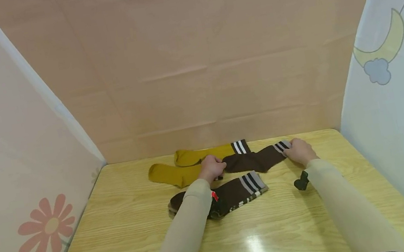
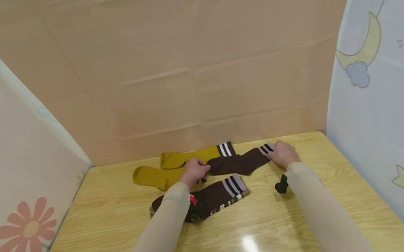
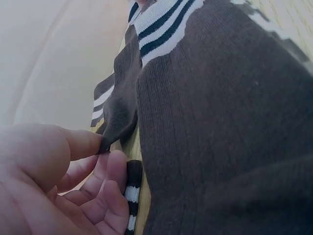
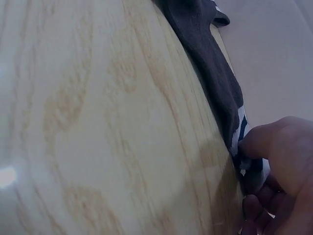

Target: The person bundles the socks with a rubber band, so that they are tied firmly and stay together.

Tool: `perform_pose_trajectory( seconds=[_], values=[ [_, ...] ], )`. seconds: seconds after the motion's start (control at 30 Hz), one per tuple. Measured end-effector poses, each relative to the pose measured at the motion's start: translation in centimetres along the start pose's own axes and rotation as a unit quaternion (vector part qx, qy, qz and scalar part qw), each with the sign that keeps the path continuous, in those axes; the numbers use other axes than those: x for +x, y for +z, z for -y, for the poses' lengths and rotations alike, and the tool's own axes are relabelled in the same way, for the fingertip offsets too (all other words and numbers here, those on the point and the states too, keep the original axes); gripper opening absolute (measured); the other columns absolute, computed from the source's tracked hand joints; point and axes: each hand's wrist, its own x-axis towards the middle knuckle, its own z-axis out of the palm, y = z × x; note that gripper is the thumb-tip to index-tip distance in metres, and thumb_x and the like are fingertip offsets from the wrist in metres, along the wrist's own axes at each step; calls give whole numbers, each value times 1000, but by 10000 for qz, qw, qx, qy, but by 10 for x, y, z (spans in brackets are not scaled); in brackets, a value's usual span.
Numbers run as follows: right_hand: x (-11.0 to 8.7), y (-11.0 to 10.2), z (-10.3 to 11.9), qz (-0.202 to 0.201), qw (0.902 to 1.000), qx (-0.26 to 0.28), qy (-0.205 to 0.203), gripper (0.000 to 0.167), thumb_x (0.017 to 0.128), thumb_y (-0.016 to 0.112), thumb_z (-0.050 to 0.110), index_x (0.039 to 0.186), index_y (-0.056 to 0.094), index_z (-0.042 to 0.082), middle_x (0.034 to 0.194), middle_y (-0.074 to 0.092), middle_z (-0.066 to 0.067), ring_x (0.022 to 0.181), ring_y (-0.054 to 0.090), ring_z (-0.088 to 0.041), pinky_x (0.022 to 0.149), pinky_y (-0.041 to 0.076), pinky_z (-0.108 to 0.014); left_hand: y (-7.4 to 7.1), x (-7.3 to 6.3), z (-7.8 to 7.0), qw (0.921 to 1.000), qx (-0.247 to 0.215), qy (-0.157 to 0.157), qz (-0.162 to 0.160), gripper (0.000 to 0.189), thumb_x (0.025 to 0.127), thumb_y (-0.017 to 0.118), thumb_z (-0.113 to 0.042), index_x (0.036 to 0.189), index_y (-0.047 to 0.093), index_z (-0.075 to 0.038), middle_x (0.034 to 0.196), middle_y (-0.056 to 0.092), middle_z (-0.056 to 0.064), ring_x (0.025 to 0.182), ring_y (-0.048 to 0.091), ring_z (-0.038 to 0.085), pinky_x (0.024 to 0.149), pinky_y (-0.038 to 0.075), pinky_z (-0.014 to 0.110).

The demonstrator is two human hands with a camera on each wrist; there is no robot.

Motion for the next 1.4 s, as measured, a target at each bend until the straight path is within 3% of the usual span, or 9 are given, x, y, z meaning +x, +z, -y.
perform_pose_trajectory(
  seconds=[0.1,0.27,0.5,0.7,0.83,0.97,1.1,1.4],
  values=[
    [-1,2,1,-16,10000,84,-40,27,102,58,24,100,59,-3,100,63,-21,87,55,-33,77,46,-48,-1,-1,2,10000,-71,-28,-43,46,103,69,-15,60,53,-12,57,55,3,52,59,19,47,46,31],
    [-4,3,0,-189,9996,107,-154,37,101,58,24,118,59,-9,117,64,-29,100,60,-41,87,49,-56,-3,-5,4,9994,-306,-36,-130,26,103,69,-15,80,69,-3,73,65,7,60,66,22,53,51,33],
    [-5,2,-5,-447,9984,302,-155,45,101,60,23,128,53,-12,126,61,-34,108,60,-46,91,49,-59,-7,-9,4,9983,-569,10,-105,12,102,71,-12,98,72,-1,95,68,9,67,68,24,57,54,33],
    [-2,3,-9,-399,9960,802,57,58,102,62,22,144,45,-14,138,53,-38,122,54,-51,102,46,-62,-13,-12,5,9978,-647,124,-113,18,103,69,-10,117,73,1,110,70,13,72,68,24,66,59,36],
    [-1,2,-10,-169,9920,1243,119,60,104,61,19,149,42,-16,146,47,-40,132,49,-54,106,45,-61,-17,-14,7,9972,-684,277,-124,18,103,68,-11,114,75,1,111,70,14,75,69,25,73,60,40],
    [0,2,-9,-124,9867,1619,116,52,106,59,21,145,48,-12,141,54,-35,125,55,-46,97,50,-51,-19,-11,11,9972,-660,347,-92,19,103,68,-15,115,75,-1,107,71,11,74,69,23,75,59,38],
    [0,1,-6,-347,9849,1697,-50,43,107,58,27,131,57,-8,126,61,-26,111,58,-37,89,49,-43,-23,-11,12,9958,-780,472,-27,19,105,67,-18,114,75,-3,103,71,11,77,69,25,79,59,39],
    [-5,0,6,-777,9834,1517,-615,59,111,47,45,127,61,-10,120,64,-27,108,59,-36,91,49,-46,-36,-16,15,9923,-1000,725,82,24,106,66,-23,115,75,-3,107,69,11,92,73,35,87,60,46]
  ],
)
